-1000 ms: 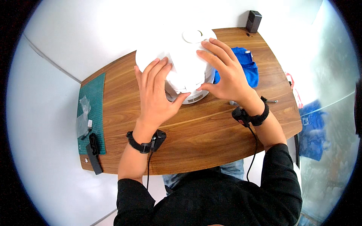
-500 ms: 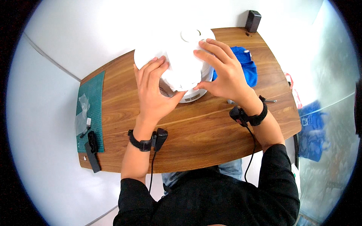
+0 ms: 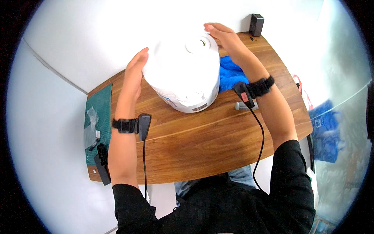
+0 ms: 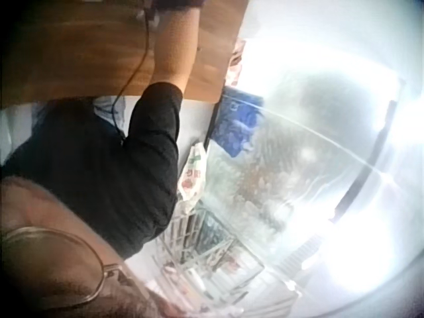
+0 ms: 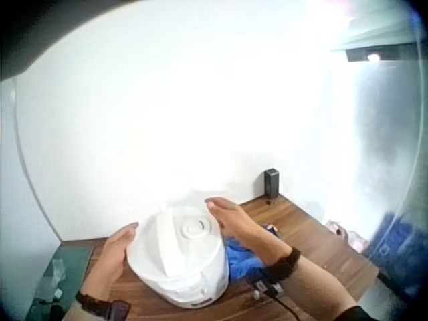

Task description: The person assembles a white plastic appliance by screwing in multiple screws with a screwdriver, attaching a plastic bracket, and placing the lid on top. They then wipe the exterior with a blue cloth.

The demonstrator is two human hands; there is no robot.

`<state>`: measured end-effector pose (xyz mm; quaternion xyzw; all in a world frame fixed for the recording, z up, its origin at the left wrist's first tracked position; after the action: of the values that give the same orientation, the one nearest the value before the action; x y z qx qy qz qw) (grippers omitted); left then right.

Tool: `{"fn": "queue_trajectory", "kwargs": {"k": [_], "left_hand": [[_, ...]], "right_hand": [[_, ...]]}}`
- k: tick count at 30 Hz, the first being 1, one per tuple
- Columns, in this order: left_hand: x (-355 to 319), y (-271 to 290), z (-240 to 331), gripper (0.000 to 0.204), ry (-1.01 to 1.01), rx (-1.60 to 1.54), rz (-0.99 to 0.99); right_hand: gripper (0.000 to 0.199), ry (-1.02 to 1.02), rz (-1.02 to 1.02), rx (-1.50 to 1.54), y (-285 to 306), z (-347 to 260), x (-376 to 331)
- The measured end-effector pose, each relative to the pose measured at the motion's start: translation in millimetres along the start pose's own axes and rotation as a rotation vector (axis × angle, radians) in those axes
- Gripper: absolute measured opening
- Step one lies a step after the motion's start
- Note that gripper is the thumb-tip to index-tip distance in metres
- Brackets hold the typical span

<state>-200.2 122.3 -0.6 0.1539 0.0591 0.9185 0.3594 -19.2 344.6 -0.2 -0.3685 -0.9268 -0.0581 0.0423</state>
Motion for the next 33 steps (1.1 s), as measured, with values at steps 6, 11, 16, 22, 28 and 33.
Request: {"fn": "queue_trajectory", "kwargs": {"k": [6, 11, 16, 22, 28, 33], "left_hand": [[-6, -13, -10, 0.045, 0.039, -0.090, 0.070], [-13, -14, -6, 0.046, 0.092, -0.286, 0.144], [-12, -15, -2, 0.040, 0.070, -0.133, 0.233], [-55, 18, 1, 0.026, -0.396, 0.013, 0.446], [-142, -14, 32, 0.010, -0.528, -0.067, 0.122], [-159, -95, 31, 0.018, -0.306, -0.059, -0.466]], "right_hand": [[0.039, -0.117, -0.006, -0.008, -17, 12, -2], [0.038, -0.156, -0.040, 0.032, -18, 19, 2], [0.040, -0.188, 0.009, -0.061, -9, 12, -7], [0.036, 0.104, -0.004, -0.496, 44, -3, -76], [0.028, -0.066, 0.070, -0.438, 126, 21, -188], [0.026, -0.231, 0.297, -0.304, 177, 68, -245]]}}
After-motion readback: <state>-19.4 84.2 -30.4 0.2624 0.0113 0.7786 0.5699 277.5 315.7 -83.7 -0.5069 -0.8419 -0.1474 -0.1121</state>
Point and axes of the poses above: each hand's wrist, its own x-axis towards the middle knuckle, its own y-axis out of the back of the hand, z = x × y, the point moved 7 cm from there along x, towards the middle knuckle, and after that the axes turned 8 degrees about -y, right-handed, at the moved point
